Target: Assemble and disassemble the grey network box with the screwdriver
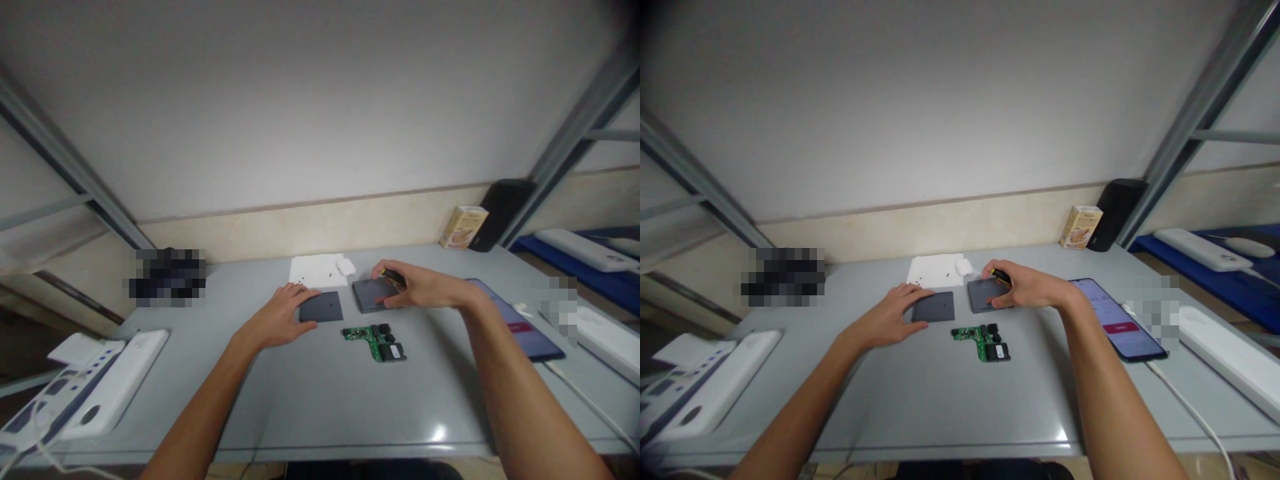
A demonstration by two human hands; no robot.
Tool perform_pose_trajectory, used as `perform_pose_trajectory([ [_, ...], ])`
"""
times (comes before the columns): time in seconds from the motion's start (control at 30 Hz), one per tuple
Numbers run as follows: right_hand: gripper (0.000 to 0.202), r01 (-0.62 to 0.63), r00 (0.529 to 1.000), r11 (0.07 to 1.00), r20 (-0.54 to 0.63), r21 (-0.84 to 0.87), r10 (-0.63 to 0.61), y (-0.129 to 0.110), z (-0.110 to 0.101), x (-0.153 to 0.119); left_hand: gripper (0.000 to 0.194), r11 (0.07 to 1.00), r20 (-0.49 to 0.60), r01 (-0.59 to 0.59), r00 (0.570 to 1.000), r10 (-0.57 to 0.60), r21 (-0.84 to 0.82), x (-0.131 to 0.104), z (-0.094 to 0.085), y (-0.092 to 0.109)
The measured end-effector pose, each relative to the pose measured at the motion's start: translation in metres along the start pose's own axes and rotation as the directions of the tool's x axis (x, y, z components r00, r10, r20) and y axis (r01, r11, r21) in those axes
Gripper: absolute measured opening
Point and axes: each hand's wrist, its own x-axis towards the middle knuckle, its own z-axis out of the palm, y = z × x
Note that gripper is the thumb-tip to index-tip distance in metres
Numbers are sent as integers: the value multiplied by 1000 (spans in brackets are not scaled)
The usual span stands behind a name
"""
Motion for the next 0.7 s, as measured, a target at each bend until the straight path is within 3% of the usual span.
perform_pose_trajectory([
  [0.2,42,45,985,995,160,94,-60,-19,4,-5,63,1000,1,11,1000,-11,-7,-2,-3,-4],
  [0.33,38,50,983,998,172,40,-56,-23,26,-19,64,1000,-3,18,1000,-18,-16,-5,-5,-8],
  [0.4,40,13,993,1000,117,24,-16,-21,43,-29,65,999,-4,20,1000,-20,-26,-5,-6,-9],
  [0.5,41,32,998,999,-58,-18,-33,-12,68,-46,67,998,-4,24,1000,-24,-54,-6,-7,-10],
  [0.63,45,33,995,997,-87,-74,-39,-2,89,-62,72,994,-19,48,999,-50,-103,-6,-8,-12],
  [0.7,36,26,992,992,-118,-126,-42,-1,94,-65,74,990,-22,60,998,-63,-126,-6,-8,-14],
])
